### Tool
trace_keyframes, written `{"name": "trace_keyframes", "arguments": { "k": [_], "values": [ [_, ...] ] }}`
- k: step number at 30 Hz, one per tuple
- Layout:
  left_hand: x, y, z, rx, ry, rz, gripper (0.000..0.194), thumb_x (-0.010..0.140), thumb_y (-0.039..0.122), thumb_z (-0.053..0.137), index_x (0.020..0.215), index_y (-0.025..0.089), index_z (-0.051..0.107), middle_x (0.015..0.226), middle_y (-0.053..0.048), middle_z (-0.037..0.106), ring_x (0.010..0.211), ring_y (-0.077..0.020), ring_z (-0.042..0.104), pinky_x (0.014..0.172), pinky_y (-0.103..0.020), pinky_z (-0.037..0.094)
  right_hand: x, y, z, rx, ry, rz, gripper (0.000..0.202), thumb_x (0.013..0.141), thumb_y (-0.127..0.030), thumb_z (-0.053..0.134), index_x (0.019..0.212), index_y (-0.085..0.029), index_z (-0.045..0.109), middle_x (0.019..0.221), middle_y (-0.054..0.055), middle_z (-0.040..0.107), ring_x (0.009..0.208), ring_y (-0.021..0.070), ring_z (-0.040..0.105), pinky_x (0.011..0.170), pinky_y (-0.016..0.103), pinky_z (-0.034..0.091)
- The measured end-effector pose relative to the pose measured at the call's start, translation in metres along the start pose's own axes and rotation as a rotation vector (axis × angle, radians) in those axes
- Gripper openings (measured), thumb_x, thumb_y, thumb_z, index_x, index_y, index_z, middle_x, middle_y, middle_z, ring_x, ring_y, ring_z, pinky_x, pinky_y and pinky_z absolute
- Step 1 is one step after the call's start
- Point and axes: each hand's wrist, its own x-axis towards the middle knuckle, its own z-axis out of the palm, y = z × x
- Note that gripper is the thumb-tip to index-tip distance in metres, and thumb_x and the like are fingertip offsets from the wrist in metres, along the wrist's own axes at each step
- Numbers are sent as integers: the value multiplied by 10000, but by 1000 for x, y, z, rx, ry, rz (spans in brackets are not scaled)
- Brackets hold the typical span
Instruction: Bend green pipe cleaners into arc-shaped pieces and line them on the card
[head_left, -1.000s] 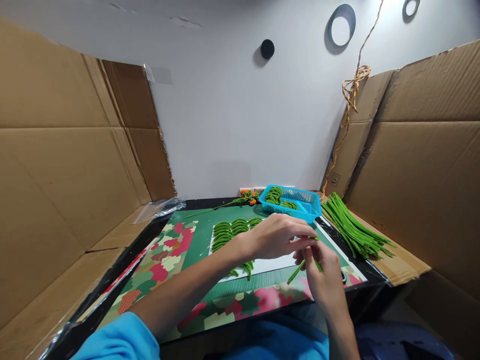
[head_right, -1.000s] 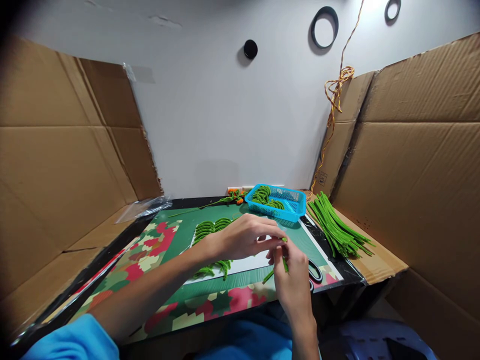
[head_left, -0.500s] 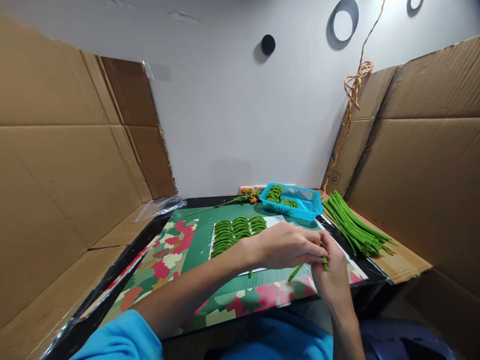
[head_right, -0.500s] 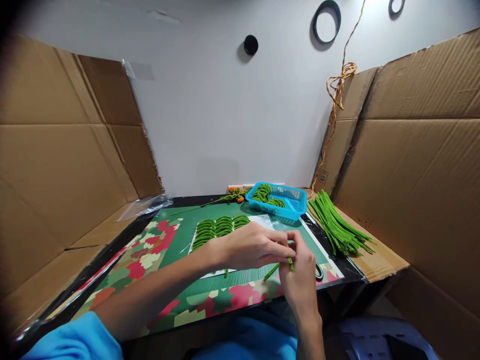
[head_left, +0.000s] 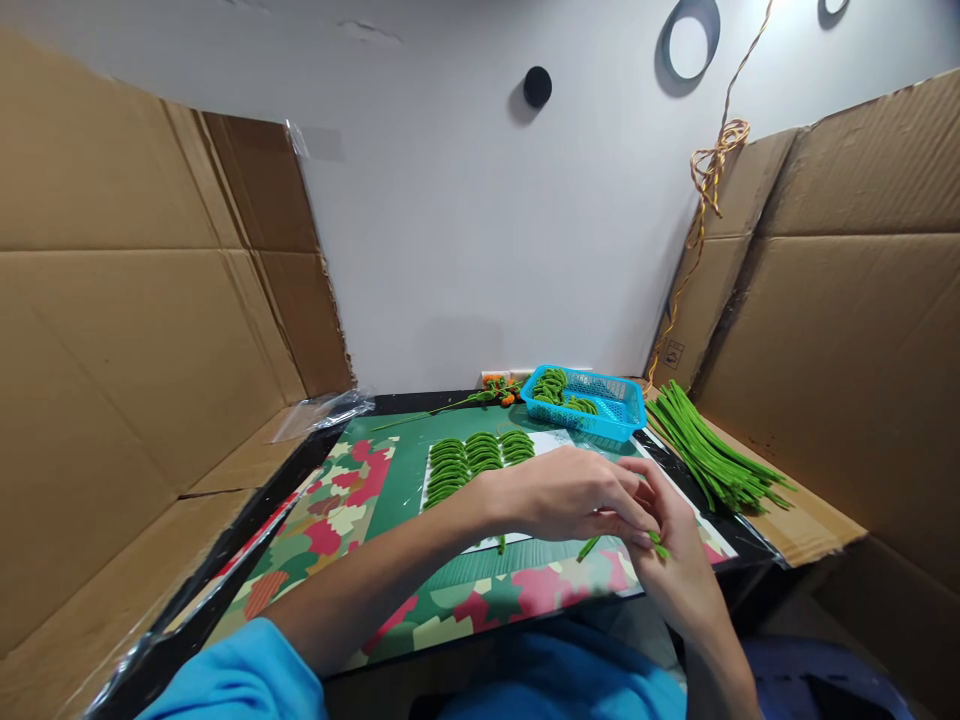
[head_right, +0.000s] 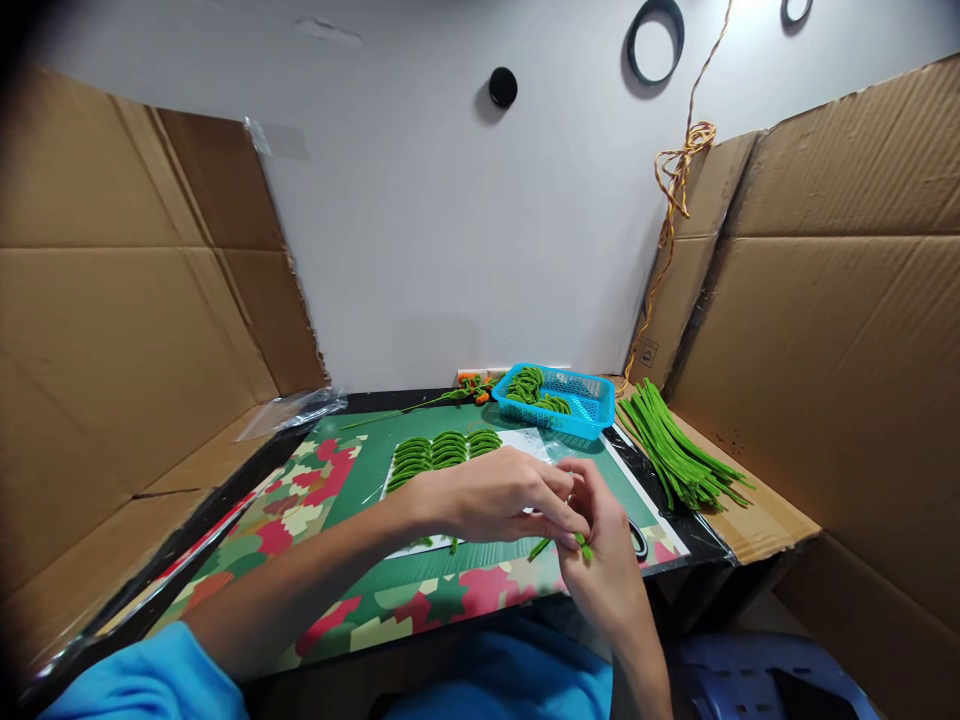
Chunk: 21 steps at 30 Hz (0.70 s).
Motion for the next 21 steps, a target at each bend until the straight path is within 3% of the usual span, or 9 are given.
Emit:
{"name": "trace_keyframes", "arguments": {
  "k": [6,9,12,16,21],
  "values": [
    [0,1,0,-28,-123,-65,145,999,322,718,975,302,860,934,-24,832,783,-168,732,621,-266,423,-2,-2,-1,-14,-217,102,614,767,-106,566,1372,-206,521,1091,36,739,866,185,701,767,256,585],
    [2,2,1,-41,-160,-61,196,988,294,708,847,274,843,873,-23,817,719,-157,693,570,-271,394,-1,0,-1,-25,-267,85,744,699,-61,535,1429,-202,537,1178,43,722,976,202,708,855,271,585],
    [4,2,6,-68,-176,-26,238,944,226,709,716,235,778,745,-18,757,616,-140,596,531,-281,353,0,2,-1,-11,-279,81,802,649,-28,505,1429,-203,568,1111,19,729,1031,213,700,872,272,574],
    [5,-3,9,-183,-159,17,189,879,150,719,697,204,713,664,8,665,585,-122,516,539,-267,360,2,-1,0,6,-277,104,708,685,-28,558,1369,-201,618,1059,9,749,920,192,706,770,249,568],
    [3,-12,-2,-315,-121,-62,210,976,202,646,775,175,697,663,23,602,564,-94,494,533,-242,353,7,1,0,17,-209,85,460,848,-194,726,1302,-199,653,1021,34,756,864,194,724,710,256,586]
  ]
}}
